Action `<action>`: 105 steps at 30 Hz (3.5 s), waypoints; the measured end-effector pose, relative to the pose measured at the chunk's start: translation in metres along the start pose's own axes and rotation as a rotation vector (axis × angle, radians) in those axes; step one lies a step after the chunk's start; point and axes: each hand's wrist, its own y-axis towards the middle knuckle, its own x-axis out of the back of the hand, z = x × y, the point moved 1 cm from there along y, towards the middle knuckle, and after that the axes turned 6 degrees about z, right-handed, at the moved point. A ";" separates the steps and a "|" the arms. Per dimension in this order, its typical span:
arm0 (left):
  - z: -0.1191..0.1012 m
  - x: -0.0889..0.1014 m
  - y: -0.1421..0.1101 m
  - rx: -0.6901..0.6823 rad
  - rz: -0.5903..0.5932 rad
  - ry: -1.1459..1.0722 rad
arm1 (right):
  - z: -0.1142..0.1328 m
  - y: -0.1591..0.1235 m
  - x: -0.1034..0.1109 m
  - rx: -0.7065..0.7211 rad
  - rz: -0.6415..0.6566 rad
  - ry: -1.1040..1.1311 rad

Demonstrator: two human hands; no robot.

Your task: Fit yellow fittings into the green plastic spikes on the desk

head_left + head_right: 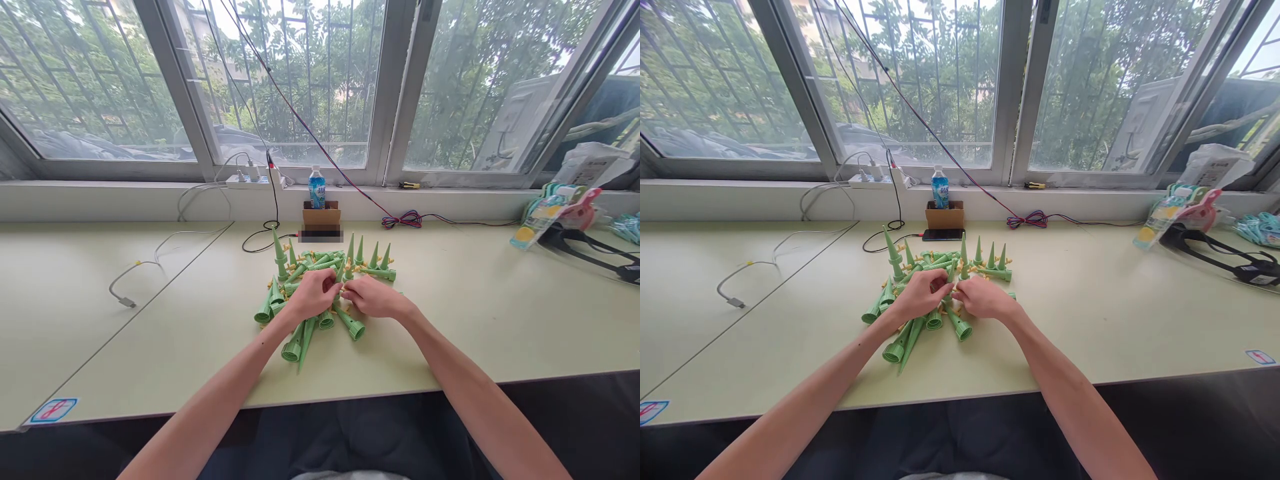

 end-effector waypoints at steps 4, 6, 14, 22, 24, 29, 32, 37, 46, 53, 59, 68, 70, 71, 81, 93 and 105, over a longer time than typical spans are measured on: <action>0.000 0.000 0.000 -0.002 -0.004 0.004 | 0.000 0.000 0.000 -0.006 -0.002 -0.003; 0.001 0.000 0.000 -0.005 -0.005 0.009 | 0.000 0.000 0.000 -0.006 -0.003 -0.007; 0.001 0.000 -0.001 -0.018 0.002 0.006 | 0.002 0.000 0.002 -0.021 0.008 -0.025; -0.004 0.001 -0.002 -0.003 0.013 0.006 | 0.002 -0.001 0.002 0.000 0.012 0.001; -0.004 0.001 -0.002 -0.001 0.016 0.007 | 0.002 -0.001 0.002 0.007 0.010 0.013; -0.004 0.001 -0.001 0.002 0.025 0.002 | 0.000 -0.001 0.001 -0.014 0.024 0.015; -0.006 0.001 -0.001 0.000 0.024 -0.011 | 0.000 -0.001 0.001 -0.013 0.017 0.002; -0.007 0.002 -0.001 -0.013 0.028 -0.019 | 0.001 -0.001 0.001 0.002 0.009 -0.003; -0.006 0.001 0.000 -0.016 0.033 -0.007 | 0.001 -0.001 0.001 -0.022 -0.008 -0.006; -0.006 0.001 -0.001 0.005 0.020 -0.028 | 0.002 -0.002 0.002 -0.035 -0.010 -0.006; -0.004 0.001 -0.001 0.014 0.021 -0.050 | 0.002 -0.002 0.001 -0.039 -0.002 -0.003; -0.006 0.000 0.000 0.006 0.023 -0.026 | 0.002 -0.002 0.002 -0.020 -0.015 0.003; -0.006 0.000 0.000 0.006 0.021 -0.029 | 0.002 -0.002 0.002 -0.023 -0.011 0.005; -0.006 0.000 0.000 0.006 0.020 -0.031 | 0.002 -0.003 0.002 -0.022 -0.010 0.005; -0.004 0.001 0.000 0.024 0.010 -0.055 | 0.000 -0.002 0.000 -0.005 -0.022 0.017; -0.005 0.002 -0.001 0.046 0.011 -0.074 | -0.001 -0.002 -0.001 0.020 -0.035 0.027; -0.001 0.005 0.000 0.044 0.044 -0.114 | -0.003 0.000 -0.005 0.046 -0.058 0.007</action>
